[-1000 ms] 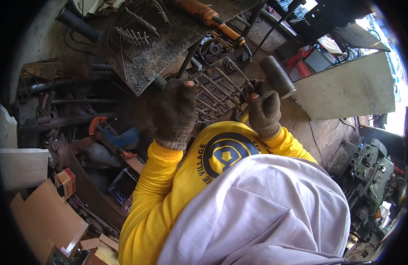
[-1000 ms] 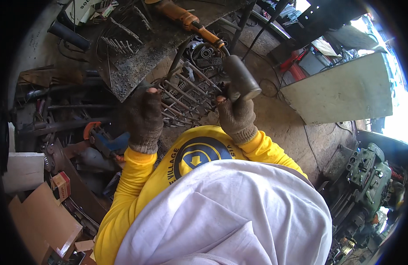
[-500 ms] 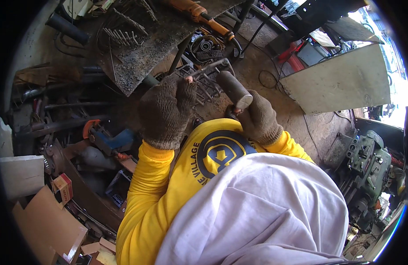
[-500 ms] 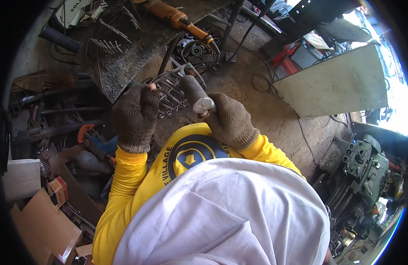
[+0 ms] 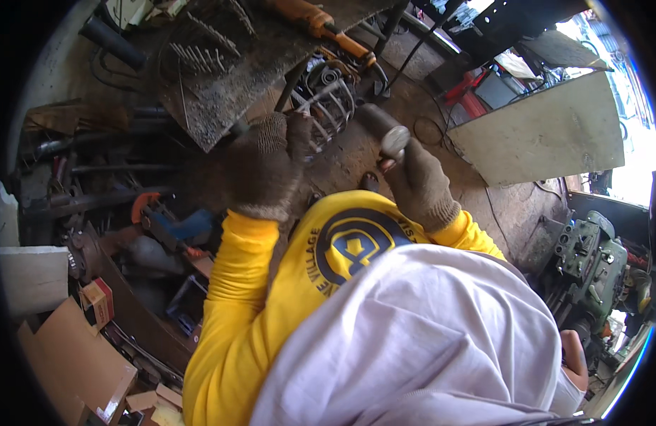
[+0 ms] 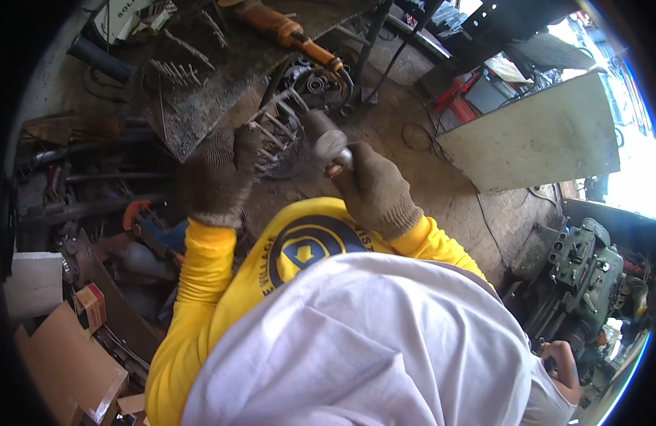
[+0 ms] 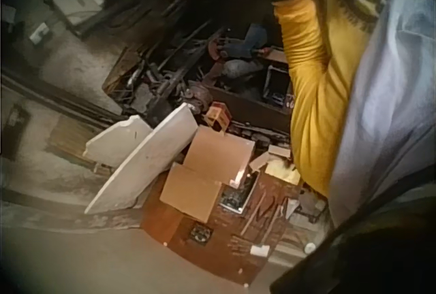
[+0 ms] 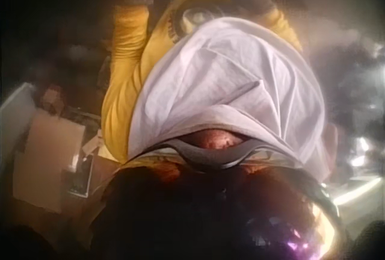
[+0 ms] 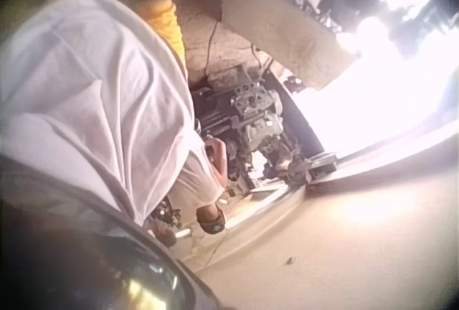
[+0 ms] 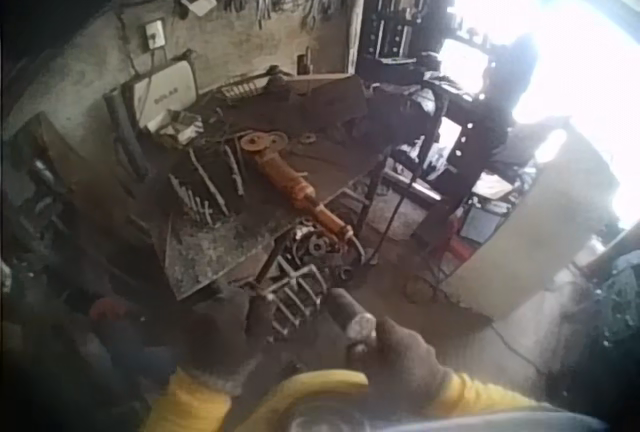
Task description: The person uses a hammer to strike and shape a circular metal frame on a cluttered workbench, turning the frame over by hand to work on different sections.
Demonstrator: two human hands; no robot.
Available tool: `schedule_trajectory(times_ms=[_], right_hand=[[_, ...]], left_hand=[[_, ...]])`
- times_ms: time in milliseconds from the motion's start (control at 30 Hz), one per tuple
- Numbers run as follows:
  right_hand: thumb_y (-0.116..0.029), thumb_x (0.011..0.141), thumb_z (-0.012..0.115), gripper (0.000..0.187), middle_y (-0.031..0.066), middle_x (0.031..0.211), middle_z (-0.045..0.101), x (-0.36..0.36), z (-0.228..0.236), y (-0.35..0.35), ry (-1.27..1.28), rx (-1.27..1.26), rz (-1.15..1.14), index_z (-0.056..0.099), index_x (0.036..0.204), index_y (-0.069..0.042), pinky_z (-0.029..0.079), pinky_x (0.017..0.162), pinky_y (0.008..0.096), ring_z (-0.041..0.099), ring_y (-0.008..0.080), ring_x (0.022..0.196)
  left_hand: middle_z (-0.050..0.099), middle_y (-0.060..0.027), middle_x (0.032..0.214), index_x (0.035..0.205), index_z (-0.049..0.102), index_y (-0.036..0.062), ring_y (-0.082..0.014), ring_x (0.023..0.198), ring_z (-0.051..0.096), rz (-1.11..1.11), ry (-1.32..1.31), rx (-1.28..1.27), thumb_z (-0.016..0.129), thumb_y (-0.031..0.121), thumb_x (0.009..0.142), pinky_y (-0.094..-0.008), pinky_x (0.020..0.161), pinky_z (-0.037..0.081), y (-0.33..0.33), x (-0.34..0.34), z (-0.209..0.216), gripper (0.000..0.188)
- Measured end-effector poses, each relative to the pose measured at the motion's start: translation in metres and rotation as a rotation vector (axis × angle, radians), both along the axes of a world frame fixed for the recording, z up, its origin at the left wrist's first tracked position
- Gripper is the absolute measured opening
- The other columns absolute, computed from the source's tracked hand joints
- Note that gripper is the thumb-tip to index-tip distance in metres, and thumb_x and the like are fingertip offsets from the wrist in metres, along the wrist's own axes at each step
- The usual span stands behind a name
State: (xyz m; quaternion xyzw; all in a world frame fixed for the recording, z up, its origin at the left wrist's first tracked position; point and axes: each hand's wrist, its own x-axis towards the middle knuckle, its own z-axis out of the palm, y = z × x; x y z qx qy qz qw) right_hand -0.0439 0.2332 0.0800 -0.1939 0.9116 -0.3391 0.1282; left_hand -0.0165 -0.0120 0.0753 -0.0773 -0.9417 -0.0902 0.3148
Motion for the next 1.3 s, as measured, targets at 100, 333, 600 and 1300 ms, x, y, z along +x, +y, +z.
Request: schedule_trajectory(times_ms=[100,333,600,1300], right_hand=[[-0.028,0.094,0.061,0.039,0.0149,0.095,0.070,0.008,-0.008,0.001,0.047,-0.455,-0.009,0.057,0.120,0.000,0.051,0.078,0.0331,0.068,0.0278,0.087],[-0.035,0.092,0.066,0.048,0.0053,0.090,0.061,-0.014,-0.044,0.002,-0.010,-0.661,-0.185,0.051,0.121,0.000,0.048,0.060,0.0235,0.057,0.0104,0.067],[-0.046,0.081,0.077,0.063,0.0072,0.100,0.064,-0.024,-0.045,0.000,-0.378,-0.924,-0.170,0.049,0.117,-0.003,0.050,0.052,0.0233,0.060,0.0111,0.064],[-0.045,0.092,0.064,0.056,0.0057,0.103,0.064,-0.032,-0.074,-0.002,0.027,-0.853,-0.195,0.052,0.124,-0.001,0.049,0.073,0.0236,0.061,0.0098,0.085]], left_hand=[[0.061,-0.0152,0.067,0.078,0.064,0.0056,-0.0344,0.060,0.061,0.057,-0.001,0.200,0.062,0.027,0.094,-0.0395,0.054,0.047,-0.010,-0.009,0.002,0.027],[0.061,-0.0133,0.066,0.082,0.065,0.0016,-0.0327,0.059,0.061,-0.043,-0.131,0.604,0.063,0.025,0.093,-0.0386,0.056,0.047,0.002,0.012,0.022,0.026],[0.066,-0.0111,0.073,0.086,0.068,0.0048,-0.0270,0.058,0.064,-0.210,-0.066,0.420,0.069,0.019,0.090,-0.0361,0.052,0.050,0.021,0.019,0.042,0.015],[0.065,-0.0120,0.069,0.085,0.069,0.0048,-0.0262,0.057,0.063,-0.061,-0.140,0.313,0.069,0.025,0.090,-0.0357,0.051,0.050,0.028,-0.005,0.039,0.021]])
